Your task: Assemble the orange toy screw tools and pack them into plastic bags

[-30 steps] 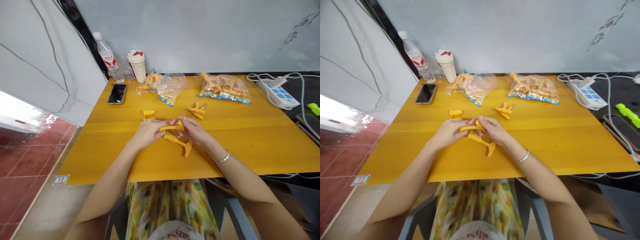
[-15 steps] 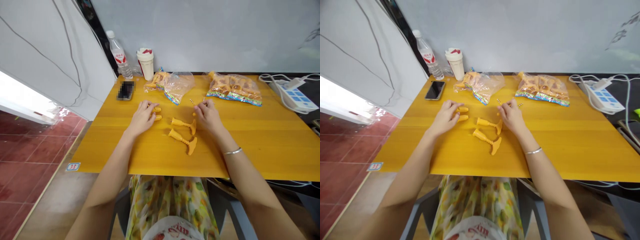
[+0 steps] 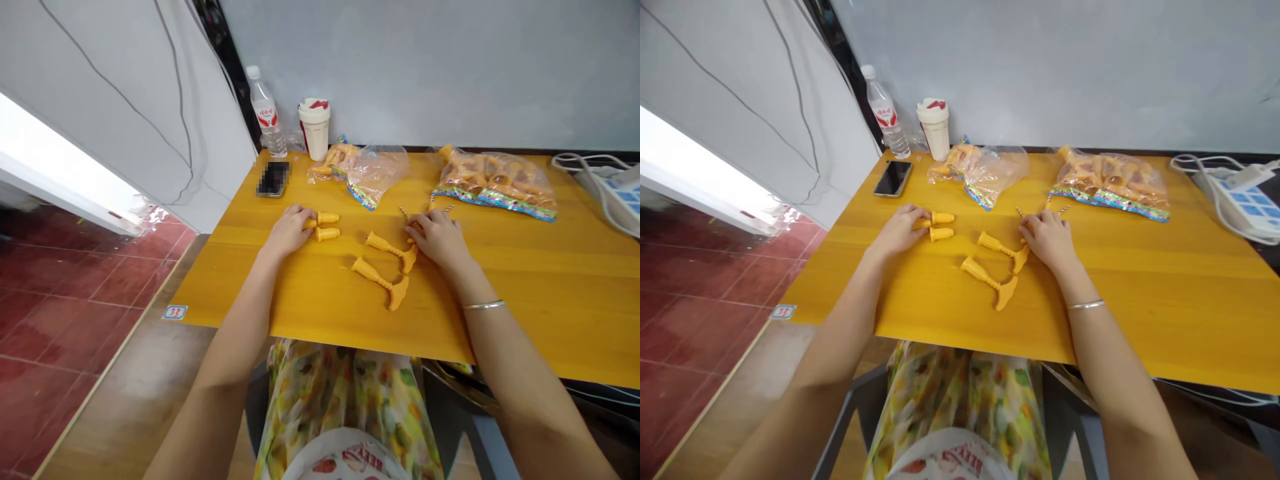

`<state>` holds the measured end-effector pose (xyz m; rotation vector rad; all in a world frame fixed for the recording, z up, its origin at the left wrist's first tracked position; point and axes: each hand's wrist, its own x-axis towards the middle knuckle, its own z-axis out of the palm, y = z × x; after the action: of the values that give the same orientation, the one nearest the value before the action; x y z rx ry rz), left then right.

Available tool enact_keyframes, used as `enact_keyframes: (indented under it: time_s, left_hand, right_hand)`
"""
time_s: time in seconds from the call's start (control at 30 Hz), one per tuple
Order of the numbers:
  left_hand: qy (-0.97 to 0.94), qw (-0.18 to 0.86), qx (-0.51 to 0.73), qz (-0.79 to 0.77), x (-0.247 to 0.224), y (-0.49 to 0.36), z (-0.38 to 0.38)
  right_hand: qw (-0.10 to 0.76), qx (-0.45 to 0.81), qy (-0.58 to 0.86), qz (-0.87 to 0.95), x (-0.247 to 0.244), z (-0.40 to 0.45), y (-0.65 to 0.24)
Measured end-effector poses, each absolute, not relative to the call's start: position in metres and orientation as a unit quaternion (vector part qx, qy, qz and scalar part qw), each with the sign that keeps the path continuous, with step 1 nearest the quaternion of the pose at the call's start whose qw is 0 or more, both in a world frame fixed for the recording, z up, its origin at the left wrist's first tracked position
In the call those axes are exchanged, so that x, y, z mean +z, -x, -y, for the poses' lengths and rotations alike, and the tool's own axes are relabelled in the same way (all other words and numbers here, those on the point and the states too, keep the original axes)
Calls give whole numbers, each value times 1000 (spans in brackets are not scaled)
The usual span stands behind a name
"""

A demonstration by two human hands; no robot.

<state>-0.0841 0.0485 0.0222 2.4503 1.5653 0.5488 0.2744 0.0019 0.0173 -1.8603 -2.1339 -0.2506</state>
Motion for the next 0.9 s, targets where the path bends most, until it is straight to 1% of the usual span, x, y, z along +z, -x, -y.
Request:
enact_keyframes:
  time_s: [0.1, 0.2, 0.27, 0.33, 0.4, 0.43, 0.53, 0.6, 0.67, 0.77, 0.83, 0.9]
  left_hand:
    - [-833, 95, 173, -517, 21, 83, -47]
    - [-830, 63, 180, -525, 27, 86, -45]
    - [-815, 17, 224, -535, 36, 84, -42]
    - [-802, -22, 286, -525, 44, 77, -34]
    - [-810, -36, 333, -481, 50, 63, -24]
    - [-826, -37, 343, -446, 51, 54, -18]
    - [-897, -46, 304, -317, 51, 26, -1]
    - [-921, -60, 264, -280, 50, 14, 7]
    - [-922, -70, 243, -292, 50, 11, 10]
    - [-914, -85, 241, -314, 52, 16, 8]
    - [-903, -97, 257, -330, 53, 22, 6]
    - [-883, -105, 281, -361, 54, 26, 3]
  right_hand:
    - [180, -98, 636, 744, 23, 1, -271]
    - [205, -79, 580, 785, 32, 7, -260]
    - [186, -60, 536, 821, 36, 12, -251]
    - [150, -48, 513, 844, 38, 17, -241]
    - [134, -38, 508, 850, 37, 20, -231]
    - [142, -31, 506, 850, 37, 22, -227]
    - [215, 11, 480, 850, 38, 27, -215]
    - [273, 57, 456, 845, 39, 30, -209]
    - [320, 111, 434, 835, 41, 33, -205]
    - [363, 208, 409, 811, 44, 36, -201]
    - [391, 298, 412, 767, 48, 38, -200]
    - [420, 433, 420, 678, 51, 39, -199]
